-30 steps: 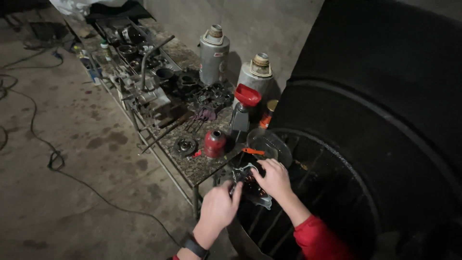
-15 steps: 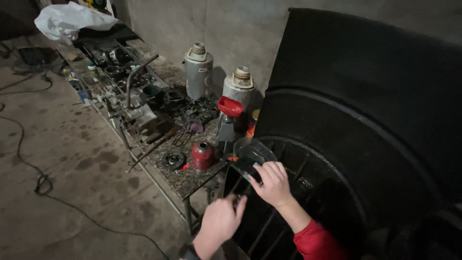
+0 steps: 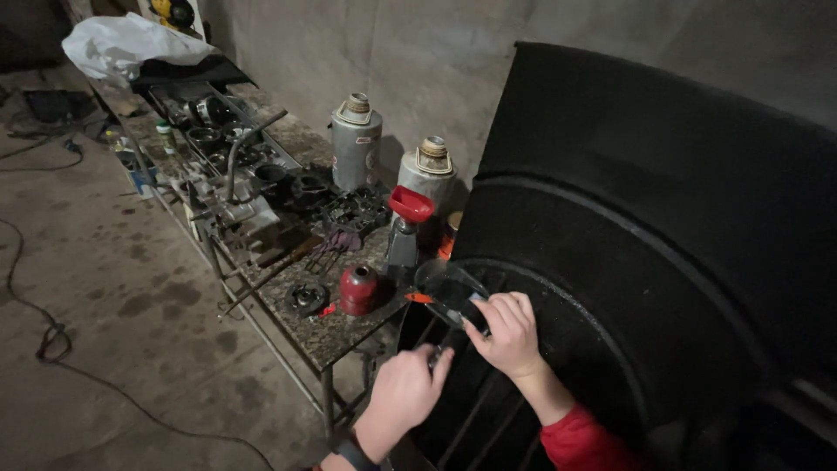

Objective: The person cleans a mechanical part, likely a stator, by spraying it with a liquid from a red pressure sprayer and scrubbing it with a brush over a metal grate. They then place the part on a table and proceed to clean another metal component using a brush and liquid from a container.

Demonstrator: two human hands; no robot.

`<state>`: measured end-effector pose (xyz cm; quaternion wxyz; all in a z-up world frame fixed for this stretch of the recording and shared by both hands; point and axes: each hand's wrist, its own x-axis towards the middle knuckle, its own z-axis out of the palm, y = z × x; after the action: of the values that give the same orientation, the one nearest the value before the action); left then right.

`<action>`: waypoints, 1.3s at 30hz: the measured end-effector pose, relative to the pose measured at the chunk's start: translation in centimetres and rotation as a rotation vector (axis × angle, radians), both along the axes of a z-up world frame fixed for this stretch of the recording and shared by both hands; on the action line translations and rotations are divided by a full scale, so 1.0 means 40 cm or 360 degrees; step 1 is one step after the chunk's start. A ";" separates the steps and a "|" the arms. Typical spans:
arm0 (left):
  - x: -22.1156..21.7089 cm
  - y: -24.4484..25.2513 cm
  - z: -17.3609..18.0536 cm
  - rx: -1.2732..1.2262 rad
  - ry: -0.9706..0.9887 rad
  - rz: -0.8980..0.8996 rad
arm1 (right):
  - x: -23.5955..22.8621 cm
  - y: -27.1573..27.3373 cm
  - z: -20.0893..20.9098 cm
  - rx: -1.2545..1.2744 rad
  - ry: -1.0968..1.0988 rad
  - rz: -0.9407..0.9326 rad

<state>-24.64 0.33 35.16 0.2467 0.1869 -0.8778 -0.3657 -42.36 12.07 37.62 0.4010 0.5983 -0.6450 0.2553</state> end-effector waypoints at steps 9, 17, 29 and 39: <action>-0.026 0.009 -0.007 -0.0049 -0.0024 0.0047 | 0.001 0.028 0.014 0.0035 0.0035 -0.0026; -0.027 0.012 0.014 -0.0069 0.0291 0.0124 | -0.001 0.046 0.032 0.0116 0.0122 -0.0036; -0.037 0.035 0.001 -0.0160 0.0176 0.0082 | -0.004 0.074 0.036 0.0189 0.0116 -0.0016; -0.026 0.052 0.029 -0.0033 0.0191 0.0013 | -0.012 0.094 0.032 0.0175 0.0175 -0.0030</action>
<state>-25.69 2.40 36.31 0.3024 0.1657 -0.8643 -0.3662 -42.82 15.82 38.92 0.4049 0.6263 -0.6407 0.1825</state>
